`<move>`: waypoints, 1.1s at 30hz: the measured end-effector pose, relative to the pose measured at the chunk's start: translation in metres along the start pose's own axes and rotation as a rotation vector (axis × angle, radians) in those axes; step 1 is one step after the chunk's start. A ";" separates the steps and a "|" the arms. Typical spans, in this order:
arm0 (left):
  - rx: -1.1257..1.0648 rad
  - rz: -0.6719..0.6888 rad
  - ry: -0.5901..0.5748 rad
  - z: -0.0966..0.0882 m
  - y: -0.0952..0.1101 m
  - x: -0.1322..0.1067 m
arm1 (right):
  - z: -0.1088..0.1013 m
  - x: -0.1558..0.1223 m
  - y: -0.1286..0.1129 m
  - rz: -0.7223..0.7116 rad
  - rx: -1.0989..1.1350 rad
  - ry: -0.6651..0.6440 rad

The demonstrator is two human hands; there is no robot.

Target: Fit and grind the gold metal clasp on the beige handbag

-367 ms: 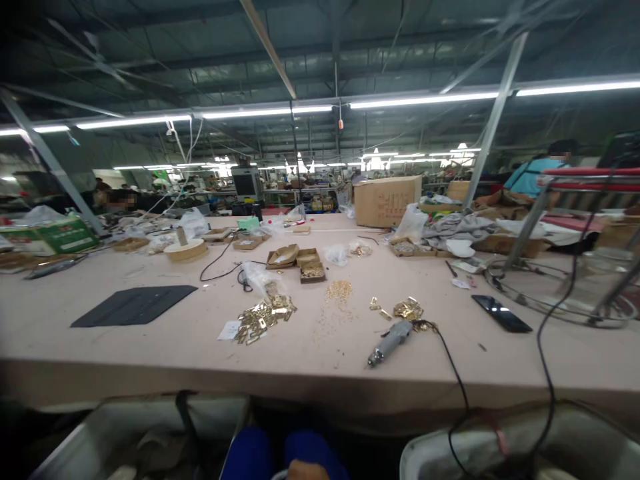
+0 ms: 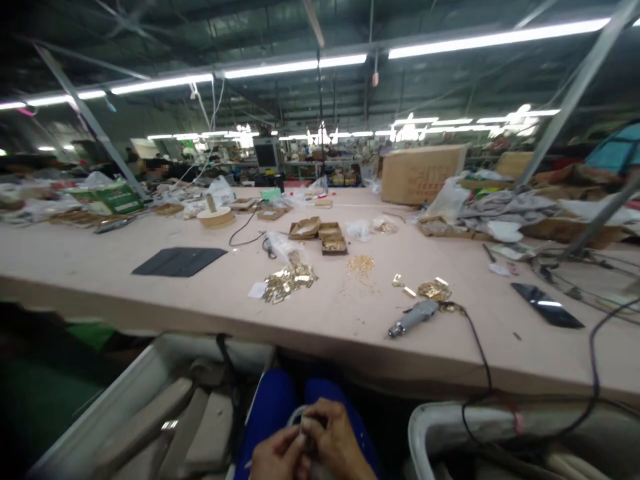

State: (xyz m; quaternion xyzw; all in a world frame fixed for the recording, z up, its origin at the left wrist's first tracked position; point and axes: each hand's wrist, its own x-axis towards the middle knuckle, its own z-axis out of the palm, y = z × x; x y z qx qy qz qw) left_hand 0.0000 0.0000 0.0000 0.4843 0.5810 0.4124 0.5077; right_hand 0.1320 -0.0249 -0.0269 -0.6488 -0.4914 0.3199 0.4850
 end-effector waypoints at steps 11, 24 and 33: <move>-0.179 -0.161 -0.255 -0.016 -0.028 -0.003 | -0.015 0.002 -0.006 -0.002 0.080 -0.283; -0.171 -0.174 -0.225 -0.012 -0.025 -0.006 | -0.007 0.004 0.003 0.253 0.168 -0.230; -0.168 -0.133 -0.292 -0.015 -0.026 -0.003 | -0.004 0.000 0.016 0.224 0.331 -0.213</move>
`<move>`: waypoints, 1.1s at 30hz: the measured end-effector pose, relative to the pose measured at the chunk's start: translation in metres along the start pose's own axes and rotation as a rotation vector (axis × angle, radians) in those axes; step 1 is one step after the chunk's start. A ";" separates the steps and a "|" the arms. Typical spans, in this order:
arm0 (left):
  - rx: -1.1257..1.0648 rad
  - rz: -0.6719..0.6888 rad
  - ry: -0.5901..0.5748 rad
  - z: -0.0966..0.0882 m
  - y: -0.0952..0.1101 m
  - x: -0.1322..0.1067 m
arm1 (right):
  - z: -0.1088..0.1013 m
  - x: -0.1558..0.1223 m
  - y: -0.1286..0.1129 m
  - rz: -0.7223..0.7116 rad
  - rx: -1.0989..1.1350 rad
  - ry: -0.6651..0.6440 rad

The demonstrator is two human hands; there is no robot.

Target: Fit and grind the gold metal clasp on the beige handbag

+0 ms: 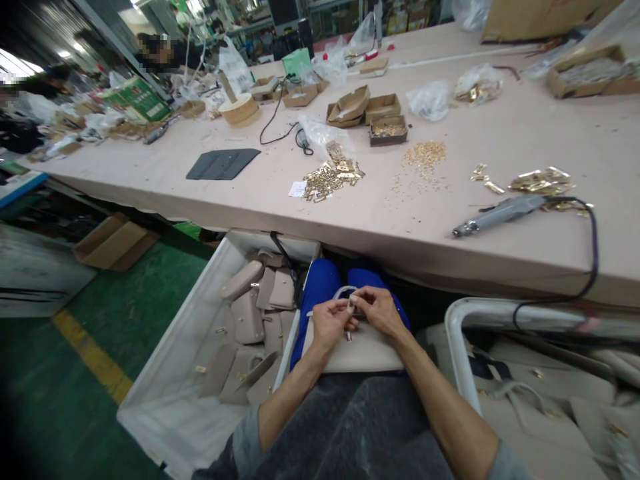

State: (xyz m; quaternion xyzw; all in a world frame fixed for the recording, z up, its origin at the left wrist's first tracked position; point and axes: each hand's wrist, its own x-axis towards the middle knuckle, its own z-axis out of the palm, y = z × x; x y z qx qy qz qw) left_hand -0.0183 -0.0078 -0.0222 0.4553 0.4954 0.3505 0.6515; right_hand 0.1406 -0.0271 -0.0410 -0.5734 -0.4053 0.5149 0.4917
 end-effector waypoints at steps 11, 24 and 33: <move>0.016 -0.005 0.032 0.006 -0.007 0.008 | 0.002 0.006 0.003 0.019 -0.046 0.077; 0.043 -0.011 -0.077 0.002 -0.009 0.010 | 0.003 0.013 0.002 0.045 -0.038 0.068; 0.060 0.018 -0.037 0.008 -0.007 0.010 | 0.004 0.010 0.006 0.014 -0.028 0.056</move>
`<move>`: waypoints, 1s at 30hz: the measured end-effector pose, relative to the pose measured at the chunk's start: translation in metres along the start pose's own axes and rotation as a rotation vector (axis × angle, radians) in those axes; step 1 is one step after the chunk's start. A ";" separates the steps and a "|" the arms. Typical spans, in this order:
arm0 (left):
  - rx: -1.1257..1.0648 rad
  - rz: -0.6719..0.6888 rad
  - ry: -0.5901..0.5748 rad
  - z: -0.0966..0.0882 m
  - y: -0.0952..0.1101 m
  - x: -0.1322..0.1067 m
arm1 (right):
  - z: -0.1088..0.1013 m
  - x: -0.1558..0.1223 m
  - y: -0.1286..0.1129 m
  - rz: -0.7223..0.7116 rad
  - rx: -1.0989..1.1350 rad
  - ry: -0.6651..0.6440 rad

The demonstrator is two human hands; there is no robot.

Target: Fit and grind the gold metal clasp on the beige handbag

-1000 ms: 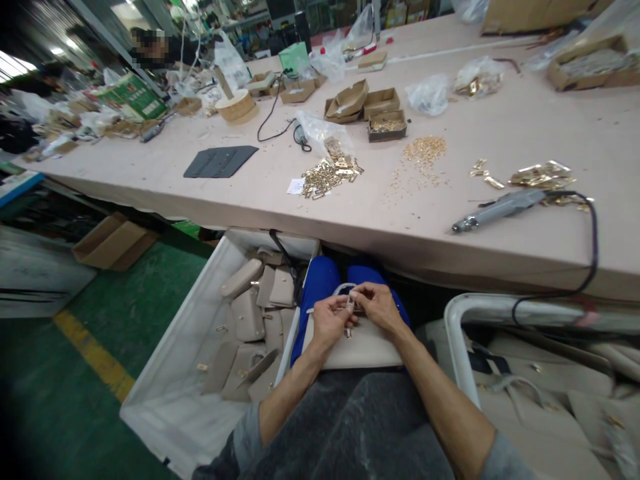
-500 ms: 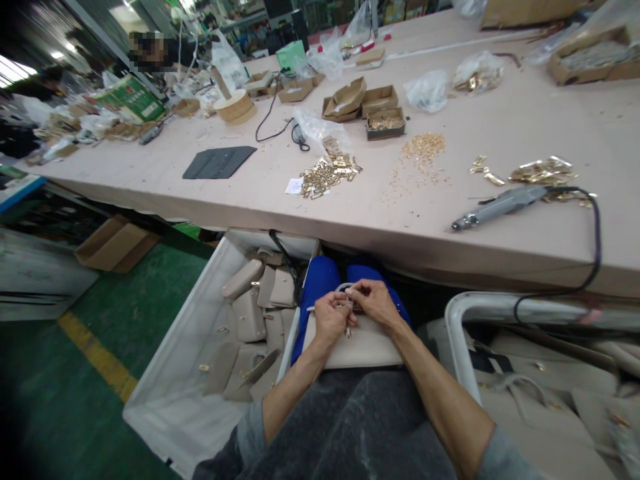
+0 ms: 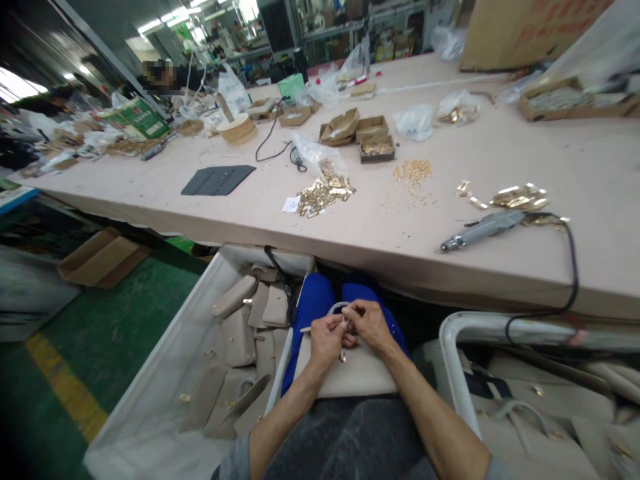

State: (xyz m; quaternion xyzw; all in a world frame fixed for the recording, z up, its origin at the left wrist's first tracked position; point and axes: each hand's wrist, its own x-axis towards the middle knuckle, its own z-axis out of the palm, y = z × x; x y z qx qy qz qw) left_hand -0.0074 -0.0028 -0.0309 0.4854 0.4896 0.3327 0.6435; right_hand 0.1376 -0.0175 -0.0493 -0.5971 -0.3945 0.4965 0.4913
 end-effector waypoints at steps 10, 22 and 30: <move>-0.104 -0.055 0.016 -0.006 -0.006 0.012 | 0.008 0.021 0.003 0.108 0.036 0.036; -0.204 -0.112 0.068 -0.012 -0.010 0.014 | -0.079 0.011 -0.107 -0.270 -0.317 0.417; -0.190 -0.073 0.081 -0.004 -0.006 0.007 | -0.138 0.049 -0.166 -0.436 -0.600 0.559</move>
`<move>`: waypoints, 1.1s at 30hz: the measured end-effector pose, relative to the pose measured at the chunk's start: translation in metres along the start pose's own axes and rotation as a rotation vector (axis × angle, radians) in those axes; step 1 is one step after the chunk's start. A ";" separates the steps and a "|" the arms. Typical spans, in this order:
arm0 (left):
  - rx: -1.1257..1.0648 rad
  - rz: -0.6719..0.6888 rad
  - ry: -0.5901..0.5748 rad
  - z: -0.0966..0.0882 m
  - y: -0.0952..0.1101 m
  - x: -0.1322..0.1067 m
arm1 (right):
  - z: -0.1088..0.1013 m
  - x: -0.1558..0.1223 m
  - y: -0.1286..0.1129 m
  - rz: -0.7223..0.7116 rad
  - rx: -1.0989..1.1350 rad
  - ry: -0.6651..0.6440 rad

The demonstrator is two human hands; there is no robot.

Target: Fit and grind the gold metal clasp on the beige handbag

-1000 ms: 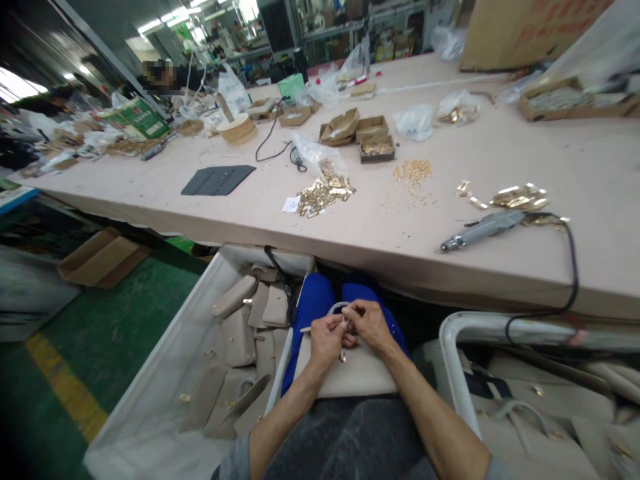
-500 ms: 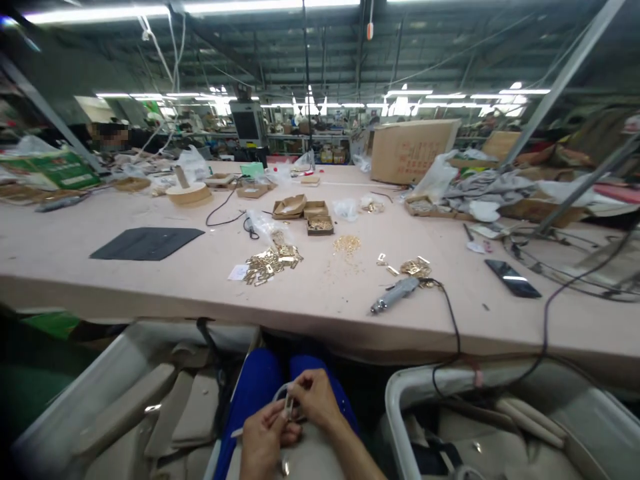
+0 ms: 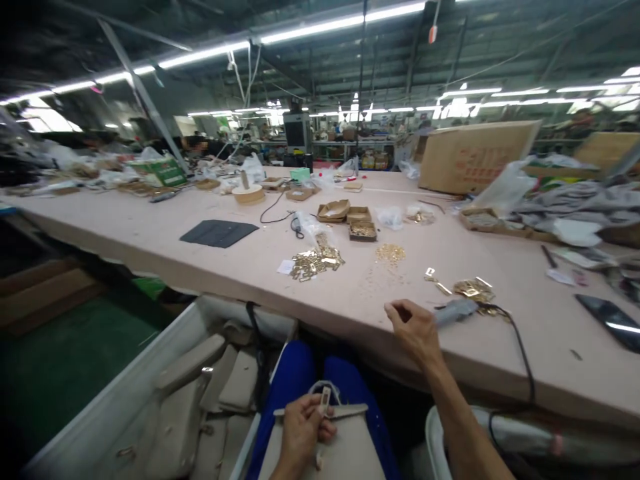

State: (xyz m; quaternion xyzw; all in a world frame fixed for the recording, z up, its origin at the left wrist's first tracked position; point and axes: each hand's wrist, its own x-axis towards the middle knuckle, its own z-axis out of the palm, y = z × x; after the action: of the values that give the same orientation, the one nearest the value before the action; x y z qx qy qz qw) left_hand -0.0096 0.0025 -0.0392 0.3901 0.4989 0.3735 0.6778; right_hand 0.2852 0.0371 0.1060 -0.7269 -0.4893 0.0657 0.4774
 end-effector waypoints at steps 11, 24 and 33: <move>-0.068 -0.040 0.040 -0.001 -0.014 0.000 | 0.195 0.053 -0.059 -0.446 0.133 -0.249; -0.180 -0.054 0.001 -0.006 -0.026 0.006 | 0.246 0.076 -0.054 -0.621 -0.157 -0.333; -0.121 -0.080 0.146 0.000 -0.017 0.009 | 0.235 0.069 -0.081 -0.448 -0.073 -0.334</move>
State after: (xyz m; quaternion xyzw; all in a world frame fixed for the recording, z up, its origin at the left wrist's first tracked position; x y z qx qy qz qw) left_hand -0.0059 0.0033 -0.0574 0.2999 0.5385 0.4031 0.6764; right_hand 0.1361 0.2441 0.0671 -0.5965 -0.7117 0.0595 0.3662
